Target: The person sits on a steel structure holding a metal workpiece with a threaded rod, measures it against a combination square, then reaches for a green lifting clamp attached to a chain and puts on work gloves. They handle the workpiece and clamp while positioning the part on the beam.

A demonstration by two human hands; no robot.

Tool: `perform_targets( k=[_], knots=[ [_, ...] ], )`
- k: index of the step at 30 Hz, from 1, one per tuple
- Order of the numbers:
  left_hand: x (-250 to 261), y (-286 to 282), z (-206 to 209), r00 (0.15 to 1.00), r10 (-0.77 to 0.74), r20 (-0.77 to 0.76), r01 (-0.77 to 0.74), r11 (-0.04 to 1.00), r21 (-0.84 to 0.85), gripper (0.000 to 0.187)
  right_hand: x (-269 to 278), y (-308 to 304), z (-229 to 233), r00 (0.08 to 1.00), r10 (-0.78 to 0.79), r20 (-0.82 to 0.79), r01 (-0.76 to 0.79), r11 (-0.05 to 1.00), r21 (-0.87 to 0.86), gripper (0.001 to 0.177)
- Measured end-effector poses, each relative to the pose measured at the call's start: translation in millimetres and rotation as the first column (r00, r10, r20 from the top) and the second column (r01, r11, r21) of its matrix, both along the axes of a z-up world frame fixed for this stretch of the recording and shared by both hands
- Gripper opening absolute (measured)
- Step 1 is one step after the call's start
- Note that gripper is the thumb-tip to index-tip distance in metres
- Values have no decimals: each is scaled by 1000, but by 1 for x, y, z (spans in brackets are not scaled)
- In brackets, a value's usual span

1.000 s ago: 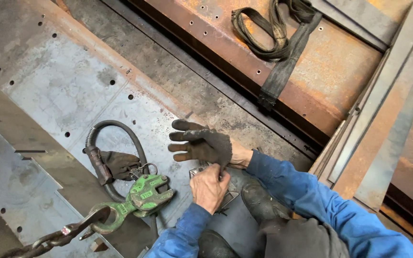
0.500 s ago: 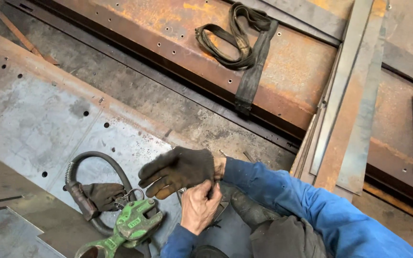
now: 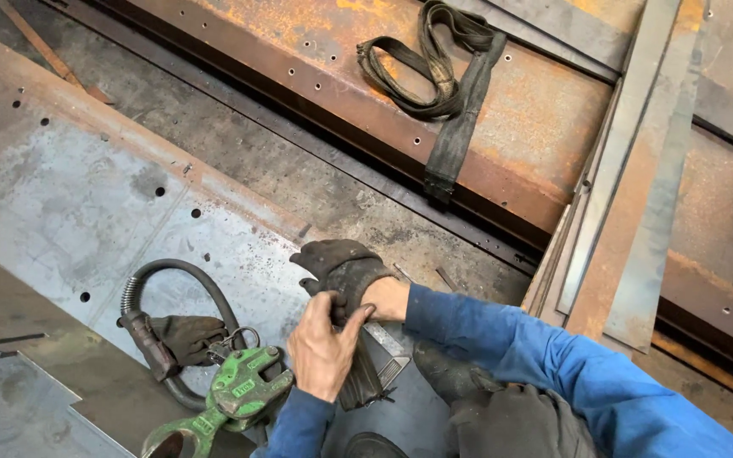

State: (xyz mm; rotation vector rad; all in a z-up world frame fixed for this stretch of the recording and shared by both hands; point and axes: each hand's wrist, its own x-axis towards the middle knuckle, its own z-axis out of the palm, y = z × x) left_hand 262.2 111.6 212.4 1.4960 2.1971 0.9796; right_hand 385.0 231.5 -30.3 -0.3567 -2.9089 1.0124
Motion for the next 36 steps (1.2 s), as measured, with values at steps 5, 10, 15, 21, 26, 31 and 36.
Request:
perform_targets(
  k=[5,10,15,21,26,31,36],
  knots=[
    [-3,-7,-20,998,-47,36,44,997,58,27,-21,3,128,974,-74,-214,113,978,176,55],
    [6,-3,-24,969,-79,233,90,995,-33,14,-43,21,198,971,-223,-91,225,974,13,60],
    [29,-4,-29,940,-241,243,215,968,128,24,-46,1,188,939,-302,-167,195,864,-465,50],
    [41,2,-45,907,-259,332,231,965,122,22,-19,8,123,940,-338,-56,105,439,-892,39],
    [43,5,-34,870,-275,409,219,959,179,21,-29,7,157,969,-230,-93,53,557,-829,42],
    [-9,19,-54,816,-304,492,280,952,125,23,-31,7,177,969,-244,-48,89,519,-850,55],
    [-165,14,-145,874,474,112,-428,857,-288,31,-3,24,153,867,-426,258,365,191,-911,22]
  ],
)
